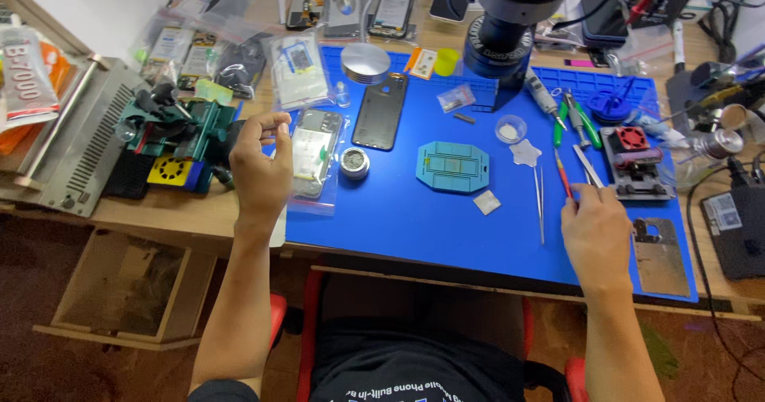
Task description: The person adjusts the head-mounted camera, then picks up a smartphone and a small tool to work on the device. They place the phone down, handle a small component, and open a plastic bag containing a battery to remove it.
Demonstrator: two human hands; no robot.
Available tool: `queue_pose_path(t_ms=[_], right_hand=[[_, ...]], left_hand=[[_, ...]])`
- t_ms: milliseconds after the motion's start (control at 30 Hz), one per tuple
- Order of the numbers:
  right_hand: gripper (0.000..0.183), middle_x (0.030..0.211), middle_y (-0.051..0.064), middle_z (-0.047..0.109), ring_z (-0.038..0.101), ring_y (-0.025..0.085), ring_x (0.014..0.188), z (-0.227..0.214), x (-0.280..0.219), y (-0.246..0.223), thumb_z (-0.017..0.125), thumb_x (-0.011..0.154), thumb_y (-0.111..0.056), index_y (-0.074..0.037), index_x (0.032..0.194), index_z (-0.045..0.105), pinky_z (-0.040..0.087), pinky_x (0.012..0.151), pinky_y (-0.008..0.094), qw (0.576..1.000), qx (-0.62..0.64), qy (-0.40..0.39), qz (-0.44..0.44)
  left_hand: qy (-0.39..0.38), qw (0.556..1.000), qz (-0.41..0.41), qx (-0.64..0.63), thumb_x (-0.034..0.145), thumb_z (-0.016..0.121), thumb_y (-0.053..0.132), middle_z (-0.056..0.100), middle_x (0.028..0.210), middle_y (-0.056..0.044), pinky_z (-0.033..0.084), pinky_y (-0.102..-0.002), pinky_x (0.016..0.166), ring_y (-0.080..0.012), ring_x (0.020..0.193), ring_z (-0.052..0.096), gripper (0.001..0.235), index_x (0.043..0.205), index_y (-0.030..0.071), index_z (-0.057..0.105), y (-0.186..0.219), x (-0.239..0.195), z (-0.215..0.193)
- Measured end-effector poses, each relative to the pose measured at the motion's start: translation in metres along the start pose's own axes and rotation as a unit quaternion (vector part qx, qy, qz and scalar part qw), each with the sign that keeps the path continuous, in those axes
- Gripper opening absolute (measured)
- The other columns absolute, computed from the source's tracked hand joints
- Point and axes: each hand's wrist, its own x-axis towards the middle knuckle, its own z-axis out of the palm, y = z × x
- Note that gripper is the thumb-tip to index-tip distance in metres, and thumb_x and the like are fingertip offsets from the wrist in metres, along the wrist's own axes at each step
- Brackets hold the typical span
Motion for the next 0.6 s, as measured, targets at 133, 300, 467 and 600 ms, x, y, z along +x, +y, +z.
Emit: queue_pose_path(t_ms=[133,300,467,600], right_hand=[[0.036,0.11,0.02,0.07,0.071,0.041,0.083,0.002,-0.003,0.015,0.068,0.095,-0.016,-0.006,0.128,0.076,0.058,0.073,0.052,0.996,-0.083,0.031,-0.001],[0.033,0.099,0.01,0.069,0.067,0.03,0.089,-0.032,-0.004,-0.027,0.074,0.109,-0.028,-0.006,0.133,0.076,0.053,0.083,0.048,0.997,0.072,0.008,-0.021],[0.049,0.097,0.008,0.064,0.066,0.03,0.099,-0.043,-0.003,-0.072,0.061,0.103,-0.033,-0.011,0.147,0.065,0.052,0.091,0.048,0.98,0.105,-0.165,0.043],[0.048,0.098,0.009,0.07,0.067,0.031,0.097,-0.047,-0.004,-0.064,0.056,0.102,-0.014,-0.009,0.148,0.063,0.05,0.091,0.05,0.975,0.111,-0.179,0.072]], left_hand=[[0.008,0.999,-0.038,0.009,0.106,0.057,0.009,0.075,0.115,-0.009,0.057,-0.036,0.087,-0.0233,0.101,0.07,0.015,0.116,0.007,0.069,-0.016,0.007,-0.018],[-0.002,0.998,-0.062,0.022,0.106,0.059,0.01,0.075,0.117,-0.012,0.06,-0.039,0.088,-0.0256,0.105,0.071,0.016,0.118,0.004,0.067,-0.02,0.009,-0.019],[-0.067,0.994,-0.074,0.032,0.102,0.064,0.012,0.073,0.119,-0.011,0.056,-0.041,0.09,-0.0253,0.107,0.069,0.019,0.119,0.007,0.068,-0.023,0.004,-0.001],[-0.137,0.981,-0.115,0.078,0.104,0.064,0.023,0.07,0.122,-0.012,0.053,-0.043,0.086,-0.0272,0.113,0.066,0.023,0.123,0.012,0.066,-0.028,0.0,0.002]])
